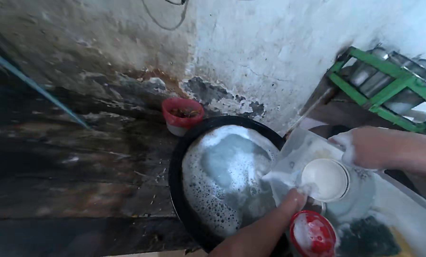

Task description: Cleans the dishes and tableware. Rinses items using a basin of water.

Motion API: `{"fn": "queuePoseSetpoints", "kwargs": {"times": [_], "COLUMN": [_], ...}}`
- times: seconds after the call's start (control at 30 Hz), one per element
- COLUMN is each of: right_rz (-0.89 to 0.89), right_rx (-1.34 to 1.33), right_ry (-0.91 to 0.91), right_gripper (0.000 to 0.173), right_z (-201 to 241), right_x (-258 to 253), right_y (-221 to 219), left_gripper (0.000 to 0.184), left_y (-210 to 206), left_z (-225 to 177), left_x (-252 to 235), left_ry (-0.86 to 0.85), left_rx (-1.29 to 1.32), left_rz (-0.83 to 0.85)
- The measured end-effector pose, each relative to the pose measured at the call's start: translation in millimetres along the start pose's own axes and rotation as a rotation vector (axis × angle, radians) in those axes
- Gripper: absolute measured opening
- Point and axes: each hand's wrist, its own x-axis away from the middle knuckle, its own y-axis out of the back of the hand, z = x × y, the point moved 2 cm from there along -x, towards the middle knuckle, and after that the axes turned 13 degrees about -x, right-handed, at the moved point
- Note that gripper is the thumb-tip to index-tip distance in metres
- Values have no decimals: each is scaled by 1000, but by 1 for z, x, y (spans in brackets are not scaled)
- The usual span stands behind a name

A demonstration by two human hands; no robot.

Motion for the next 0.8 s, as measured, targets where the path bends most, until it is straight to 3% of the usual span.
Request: {"fn": "queuePoseSetpoints", "kwargs": {"times": [0.1,0.2,0.33,0.43,0.57,0.7,0.8], "right_rz": [-90,-64,29,-1,-101,-279,-414], "right_rx": [18,44,-76,-291,-781,-1157,-1369], "right_ry": [58,45,-106,-44,-246,-399,-342], "right_gripper": [45,50,38,34,51,60,68], "right_z": [4,18,-16,-67,-113,-142,-168], "right_x": [15,34,15,25,82,109,114], "right_y": [15,33,10,-36,-114,-217,-297], "left_gripper": [46,44,44,47,41,45,44], "left_y": [16,26,6,-7,-5,2,18], "left_z": [-14,-30,-17,-3,-8,-44,-97], "left_x": [12,21,9,0,7,9,13], "left_ry": [11,21,-46,56,54,53,-100], "left_rx": [-28,-84,-228,-306,-386,-633,-728], "left_rz": [-68,-47,81,188,206,314,278]}}
